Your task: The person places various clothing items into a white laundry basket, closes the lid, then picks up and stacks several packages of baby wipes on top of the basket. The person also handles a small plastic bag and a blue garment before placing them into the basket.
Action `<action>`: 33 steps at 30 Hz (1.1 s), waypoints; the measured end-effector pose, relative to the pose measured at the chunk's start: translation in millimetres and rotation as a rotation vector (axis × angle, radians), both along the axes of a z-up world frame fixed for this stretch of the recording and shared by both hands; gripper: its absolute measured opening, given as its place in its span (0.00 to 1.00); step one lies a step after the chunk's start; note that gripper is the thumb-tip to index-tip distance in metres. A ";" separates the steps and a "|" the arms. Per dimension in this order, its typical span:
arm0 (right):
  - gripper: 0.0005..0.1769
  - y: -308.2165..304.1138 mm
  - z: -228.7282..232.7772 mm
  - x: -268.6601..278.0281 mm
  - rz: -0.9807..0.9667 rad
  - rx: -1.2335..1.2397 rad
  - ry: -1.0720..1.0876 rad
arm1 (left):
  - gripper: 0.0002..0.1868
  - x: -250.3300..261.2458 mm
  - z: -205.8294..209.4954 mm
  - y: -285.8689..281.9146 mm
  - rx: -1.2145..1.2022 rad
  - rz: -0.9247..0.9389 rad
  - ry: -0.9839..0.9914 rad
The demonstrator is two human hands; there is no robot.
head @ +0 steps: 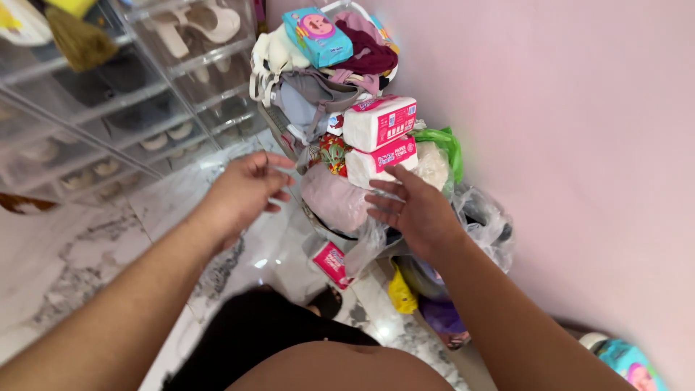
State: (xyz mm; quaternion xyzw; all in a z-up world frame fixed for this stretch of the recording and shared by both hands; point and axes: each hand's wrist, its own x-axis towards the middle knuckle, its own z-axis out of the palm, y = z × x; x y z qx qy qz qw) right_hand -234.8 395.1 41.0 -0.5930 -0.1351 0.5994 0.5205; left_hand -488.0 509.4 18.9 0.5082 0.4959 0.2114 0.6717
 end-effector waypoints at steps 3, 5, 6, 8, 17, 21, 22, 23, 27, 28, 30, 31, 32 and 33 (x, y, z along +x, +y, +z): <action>0.29 20.6 5.1 10.9 -0.015 0.030 0.007 | 0.14 4.5 0.6 14.6 -0.024 0.043 -0.033; 0.27 35.6 8.2 15.3 -0.034 0.059 0.016 | 0.14 11.2 2.0 27.6 -0.043 0.051 -0.014; 0.26 43.7 9.3 16.7 -0.044 0.065 0.017 | 0.14 14.8 2.4 35.3 -0.043 0.045 -0.022; 0.25 61.4 8.7 18.7 -0.080 0.061 0.016 | 0.14 21.5 -0.4 52.0 -0.046 0.028 -0.035; 0.25 166.1 -19.1 15.6 -0.211 0.023 0.053 | 0.13 48.9 -34.4 190.7 -0.119 -0.096 -0.080; 0.25 218.6 -30.7 10.8 -0.266 0.019 0.109 | 0.15 65.2 -40.0 262.6 -0.083 -0.166 0.070; 0.24 229.5 -34.4 8.7 -0.279 0.009 0.119 | 0.15 66.4 -42.5 277.7 -0.070 -0.180 0.103; 0.24 241.6 -38.8 8.0 -0.303 0.007 0.129 | 0.15 67.2 -45.8 292.5 -0.057 -0.194 0.136; 0.24 285.8 -60.7 10.9 -0.354 -0.020 0.166 | 0.20 76.6 -63.4 349.7 -0.033 -0.216 0.127; 0.25 293.4 -66.4 10.9 -0.353 -0.029 0.171 | 0.23 79.6 -68.2 361.8 -0.023 -0.217 0.139; 0.25 305.3 -77.3 10.1 -0.378 -0.011 0.203 | 0.27 86.5 -77.6 382.5 0.001 -0.219 0.180; 0.25 310.8 -82.3 10.9 -0.388 -0.002 0.216 | 0.29 90.1 -82.2 391.5 0.015 -0.220 0.210; 0.25 316.0 -87.6 11.7 -0.401 -0.022 0.215 | 0.31 93.8 -87.4 399.0 0.028 -0.217 0.237; 0.25 321.4 -93.3 11.8 -0.414 -0.042 0.214 | 0.33 97.9 -92.4 406.2 0.021 -0.219 0.244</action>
